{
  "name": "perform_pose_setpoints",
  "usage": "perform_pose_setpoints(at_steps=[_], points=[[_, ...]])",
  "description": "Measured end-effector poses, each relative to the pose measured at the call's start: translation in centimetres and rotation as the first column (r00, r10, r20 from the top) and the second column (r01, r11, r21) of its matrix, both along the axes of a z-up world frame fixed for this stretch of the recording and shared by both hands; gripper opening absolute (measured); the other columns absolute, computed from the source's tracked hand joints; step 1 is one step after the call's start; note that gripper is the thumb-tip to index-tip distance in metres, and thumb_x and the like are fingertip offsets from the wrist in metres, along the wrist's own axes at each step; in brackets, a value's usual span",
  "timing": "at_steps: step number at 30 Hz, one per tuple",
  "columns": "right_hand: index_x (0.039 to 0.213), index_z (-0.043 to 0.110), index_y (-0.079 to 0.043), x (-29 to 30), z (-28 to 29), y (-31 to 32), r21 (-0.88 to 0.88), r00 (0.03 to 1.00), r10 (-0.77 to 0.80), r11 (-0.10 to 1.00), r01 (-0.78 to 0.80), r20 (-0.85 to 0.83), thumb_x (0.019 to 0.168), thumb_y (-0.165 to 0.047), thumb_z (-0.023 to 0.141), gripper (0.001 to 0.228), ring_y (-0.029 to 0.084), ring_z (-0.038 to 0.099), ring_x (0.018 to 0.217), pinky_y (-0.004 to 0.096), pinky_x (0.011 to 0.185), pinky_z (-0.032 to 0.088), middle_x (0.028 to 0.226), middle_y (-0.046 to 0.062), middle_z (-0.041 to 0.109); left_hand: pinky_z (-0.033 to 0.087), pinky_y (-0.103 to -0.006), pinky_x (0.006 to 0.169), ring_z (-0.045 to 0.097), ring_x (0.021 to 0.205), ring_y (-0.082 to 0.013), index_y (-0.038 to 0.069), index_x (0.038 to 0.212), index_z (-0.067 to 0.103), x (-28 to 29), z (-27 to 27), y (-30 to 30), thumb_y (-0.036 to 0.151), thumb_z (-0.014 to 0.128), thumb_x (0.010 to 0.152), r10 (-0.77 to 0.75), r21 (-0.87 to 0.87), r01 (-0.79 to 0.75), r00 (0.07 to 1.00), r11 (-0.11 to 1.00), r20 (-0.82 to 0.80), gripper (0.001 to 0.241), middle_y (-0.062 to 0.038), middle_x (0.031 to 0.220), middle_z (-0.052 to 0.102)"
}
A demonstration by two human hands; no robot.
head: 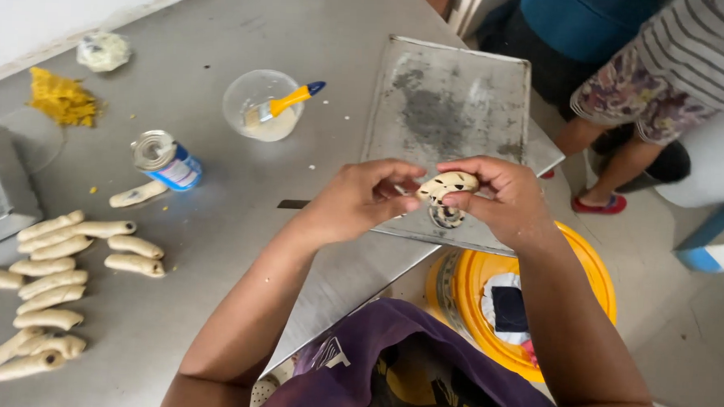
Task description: The person rolls dough pieces into long ropes on a metal table, uses a scraper to cut slits into the ropes, and then coils them into circular shapes. The finished dough pieces are placed onto a metal baking tray.
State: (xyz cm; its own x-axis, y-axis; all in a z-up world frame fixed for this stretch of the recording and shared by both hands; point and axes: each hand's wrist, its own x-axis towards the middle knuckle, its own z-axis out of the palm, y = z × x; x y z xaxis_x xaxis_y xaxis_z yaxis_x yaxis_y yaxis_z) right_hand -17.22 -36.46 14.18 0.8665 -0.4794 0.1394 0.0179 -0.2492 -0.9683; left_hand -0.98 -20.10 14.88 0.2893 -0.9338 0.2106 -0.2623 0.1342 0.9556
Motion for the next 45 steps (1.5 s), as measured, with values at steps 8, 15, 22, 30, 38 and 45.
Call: perform_pose_setpoints(at_steps=[8,15,22,30,38,45], points=[[0.109,0.064,0.008,-3.9,-6.3,-4.2,0.322,0.985,-0.16,0.938,0.13,0.069,0.069,0.005,0.077,0.042,0.015,0.065,0.077,0.028,0.073,0.057,0.089,0.015,0.067,0.056,-0.0221,0.066,0.066,0.074,-0.0125,0.012,0.094,0.075,-3.6,-8.9,-7.5,0.012,0.079,0.075,0.187,0.059,-0.18,0.97,0.982,-0.158,0.019,-0.007,0.085,0.071],[0.109,0.061,0.005,-5.9,-12.8,-6.6,0.417,0.866,-0.498,0.798,0.435,0.05,0.073,0.0,0.08,0.041,0.018,0.066,0.078,0.03,0.071,0.059,0.09,0.013,0.062,0.054,-0.0254,0.08,0.064,0.086,-0.0072,0.021,0.108,0.073,-9.7,-15.1,-14.1,0.017,0.068,0.087,0.269,0.221,-0.2,0.899,0.954,-0.347,0.022,0.0,0.101,0.072],[0.108,0.062,0.003,-8.8,-16.9,-9.0,0.254,0.825,-0.538,0.785,0.565,-0.171,0.072,-0.008,0.084,0.044,0.015,0.06,0.074,0.025,0.065,0.056,0.084,0.011,0.062,0.057,-0.0293,0.072,0.067,0.077,-0.0179,-0.001,0.114,0.066,-8.9,-17.4,-17.7,0.021,0.075,0.083,0.102,0.356,0.088,0.869,0.93,-0.483,0.04,-0.019,0.093,0.07],[0.091,0.072,-0.005,-9.1,-20.7,-11.7,-0.385,0.629,-0.557,0.83,0.403,-0.542,0.08,-0.027,0.079,0.026,0.027,0.067,0.076,0.037,0.063,0.057,0.077,0.011,0.066,0.057,-0.0413,0.08,0.069,0.095,-0.0316,0.01,0.104,0.07,-8.2,-21.4,-22.2,0.025,0.07,0.081,-0.19,0.611,-0.051,0.928,0.79,0.322,0.028,-0.013,0.096,0.071],[0.12,0.056,-0.002,-11.5,-22.0,-11.7,-0.117,0.653,-0.537,0.812,0.572,-0.535,0.091,-0.038,0.068,0.048,0.027,0.065,0.08,0.038,0.062,0.057,0.094,0.016,0.061,0.056,-0.0399,0.073,0.067,0.09,-0.0324,0.005,0.1,0.067,-10.0,-18.4,-19.2,0.021,0.062,0.089,-0.146,0.384,-0.116,0.796,0.916,0.588,0.02,-0.017,0.091,0.064],[0.117,0.062,0.001,-11.5,-23.0,-10.7,0.127,0.727,-0.561,0.751,0.648,-0.395,0.088,-0.01,0.065,0.031,0.017,0.055,0.075,0.027,0.058,0.049,0.081,0.01,0.059,-0.003,-0.0626,0.114,-0.001,0.147,-0.0335,0.005,0.152,0.012,-14.2,-15.1,-15.6,0.063,0.027,0.094,-0.588,0.678,-0.022,0.478,0.734,0.652,0.083,-0.016,0.16,0.005]])
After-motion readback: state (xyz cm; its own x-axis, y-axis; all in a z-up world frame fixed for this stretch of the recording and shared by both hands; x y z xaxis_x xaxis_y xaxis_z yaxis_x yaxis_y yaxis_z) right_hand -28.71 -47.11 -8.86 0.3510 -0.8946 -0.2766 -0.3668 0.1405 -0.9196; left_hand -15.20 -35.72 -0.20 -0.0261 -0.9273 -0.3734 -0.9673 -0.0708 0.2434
